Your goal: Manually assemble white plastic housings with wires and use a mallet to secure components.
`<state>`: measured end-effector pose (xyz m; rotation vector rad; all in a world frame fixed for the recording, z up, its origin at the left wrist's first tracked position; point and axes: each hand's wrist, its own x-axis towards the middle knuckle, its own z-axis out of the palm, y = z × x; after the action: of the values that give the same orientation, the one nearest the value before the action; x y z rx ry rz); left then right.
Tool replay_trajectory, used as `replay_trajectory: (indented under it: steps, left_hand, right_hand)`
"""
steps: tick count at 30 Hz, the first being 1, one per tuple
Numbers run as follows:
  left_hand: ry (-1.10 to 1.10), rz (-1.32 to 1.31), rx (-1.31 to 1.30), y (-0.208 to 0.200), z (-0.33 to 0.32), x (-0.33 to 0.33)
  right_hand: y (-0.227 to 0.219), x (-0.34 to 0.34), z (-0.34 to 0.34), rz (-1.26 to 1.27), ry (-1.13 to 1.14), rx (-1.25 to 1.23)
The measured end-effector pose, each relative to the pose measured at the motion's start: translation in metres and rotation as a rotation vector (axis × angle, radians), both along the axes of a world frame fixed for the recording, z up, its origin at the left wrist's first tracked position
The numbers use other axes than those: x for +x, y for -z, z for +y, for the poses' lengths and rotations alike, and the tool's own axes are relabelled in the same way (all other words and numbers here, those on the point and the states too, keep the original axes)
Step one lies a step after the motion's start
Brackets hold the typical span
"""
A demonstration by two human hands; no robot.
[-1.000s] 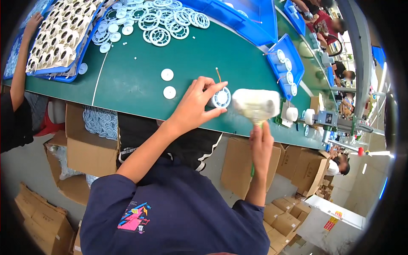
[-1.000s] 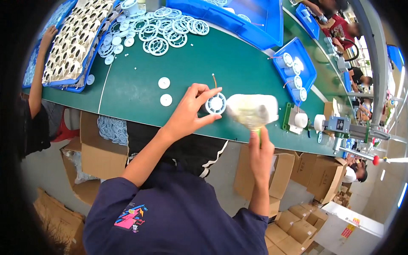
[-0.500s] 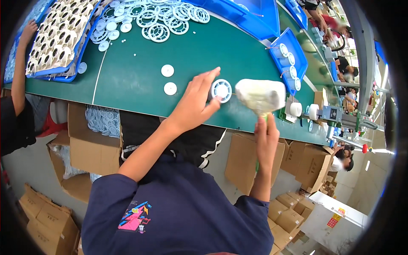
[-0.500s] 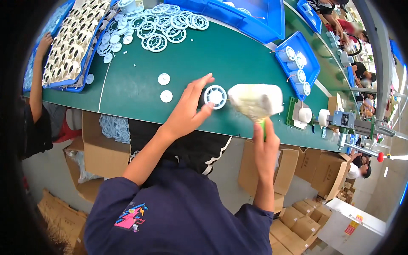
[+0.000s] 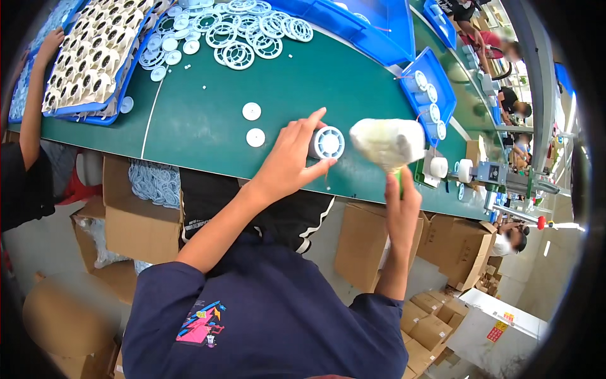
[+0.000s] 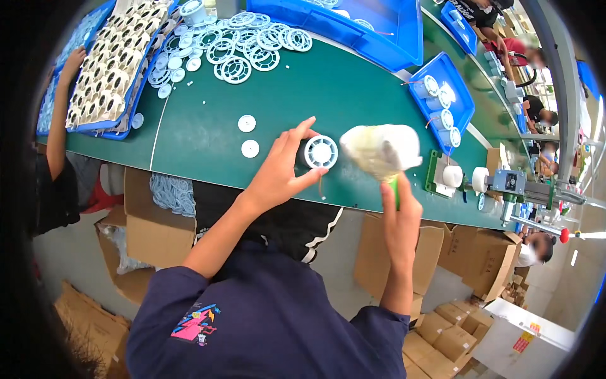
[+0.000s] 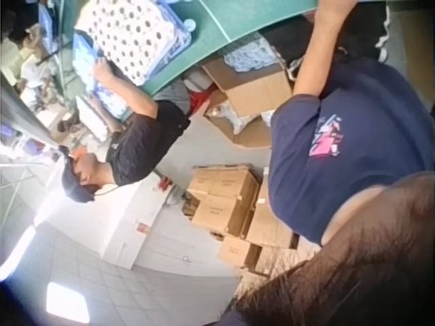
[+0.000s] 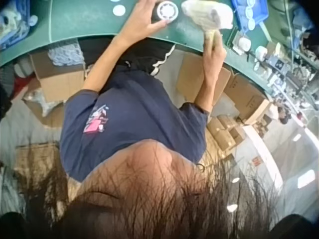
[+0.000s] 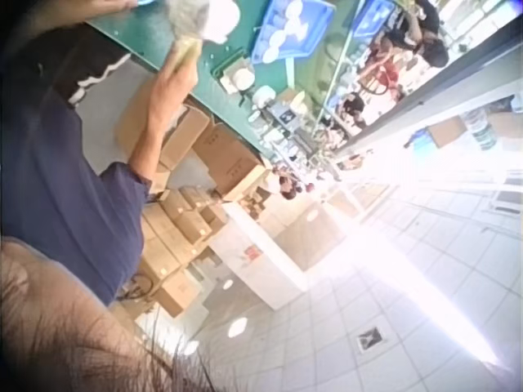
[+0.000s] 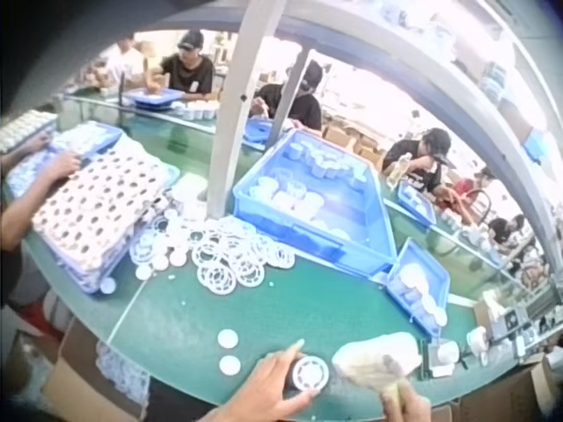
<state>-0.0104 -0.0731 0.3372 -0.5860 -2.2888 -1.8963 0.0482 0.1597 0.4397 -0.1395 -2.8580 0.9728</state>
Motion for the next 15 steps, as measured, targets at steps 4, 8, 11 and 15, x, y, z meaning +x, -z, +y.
replay_trajectory:
  steps: [4, 8, 11, 15]
  left_hand:
    - [0.051, -0.064, 0.022, 0.000, -0.004, 0.001]
    - [0.069, -0.078, 0.022, 0.000, -0.007, 0.000]
    - [0.101, -0.090, 0.022, -0.001, -0.006, -0.004]
    - [0.034, -0.010, 0.006, -0.003, 0.002, -0.007]
  right_hand:
    - [0.008, 0.003, 0.004, -0.054, 0.054, -0.095]
    - [-0.012, -0.010, 0.001, -0.002, -0.021, 0.041]
    - [-0.002, -0.009, -0.004, -0.031, 0.019, -0.041]
    - [0.007, -0.033, -0.007, 0.232, -0.175, 0.176]
